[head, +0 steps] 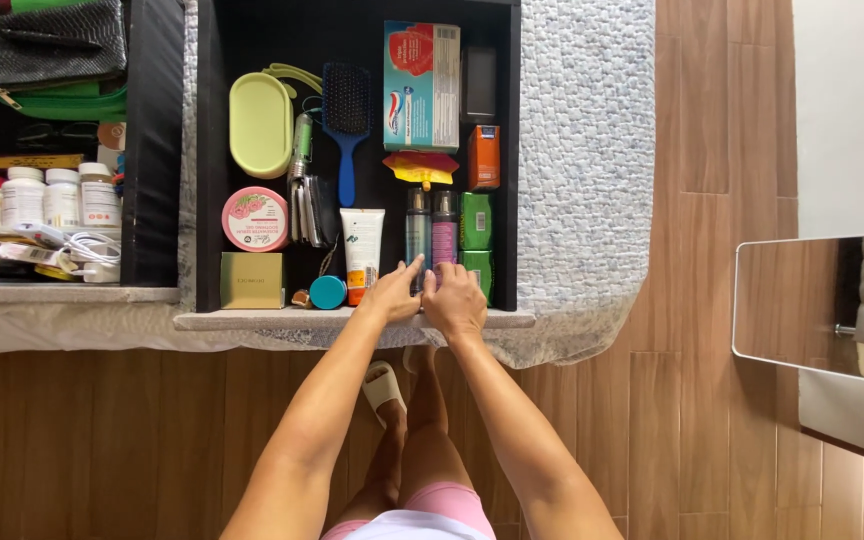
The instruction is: Organize personal care products and toiletries inside storage drawers on a bed.
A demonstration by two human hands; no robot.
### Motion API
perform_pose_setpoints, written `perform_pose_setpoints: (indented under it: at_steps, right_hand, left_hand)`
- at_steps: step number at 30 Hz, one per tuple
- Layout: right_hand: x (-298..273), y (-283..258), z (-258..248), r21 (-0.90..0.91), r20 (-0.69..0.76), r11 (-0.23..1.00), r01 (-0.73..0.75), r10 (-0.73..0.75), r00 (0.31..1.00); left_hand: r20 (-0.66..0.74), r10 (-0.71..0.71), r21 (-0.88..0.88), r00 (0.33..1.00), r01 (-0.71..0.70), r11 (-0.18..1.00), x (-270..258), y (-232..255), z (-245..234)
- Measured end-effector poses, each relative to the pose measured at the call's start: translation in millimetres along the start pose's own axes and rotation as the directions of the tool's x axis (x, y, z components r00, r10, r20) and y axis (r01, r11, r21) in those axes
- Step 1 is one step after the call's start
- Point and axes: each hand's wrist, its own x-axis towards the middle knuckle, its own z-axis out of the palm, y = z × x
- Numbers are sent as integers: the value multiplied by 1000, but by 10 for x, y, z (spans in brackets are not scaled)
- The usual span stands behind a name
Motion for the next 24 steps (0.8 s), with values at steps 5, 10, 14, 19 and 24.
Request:
perform_pose_setpoints:
  at_steps: [5,10,14,19,24]
  right_hand:
    - [5,-12,-39,-24,45,1000,5,-4,999]
    - [-40,-79,-93,-44,95,998,-41,45,994]
    - [25,-106,-153,-35,140,997,-74,78,987]
    - [-11,-143,-182,-52,179,994,-94,102,979]
    - [1,-149,-172,-39,152,995,-96,100,983]
  left_hand:
    - [-95,-1,165,995,17,986,-106,25,40]
    - [-433,-175,442,884,377,814,-361,-308,-248]
    - [-233,-374,142,898,412,900,-161,-738,-217]
    - [-24,-365,93,931,365,926,-116,-319,-437]
    - [-229,-396,16,889,410,912,369,-494,-203]
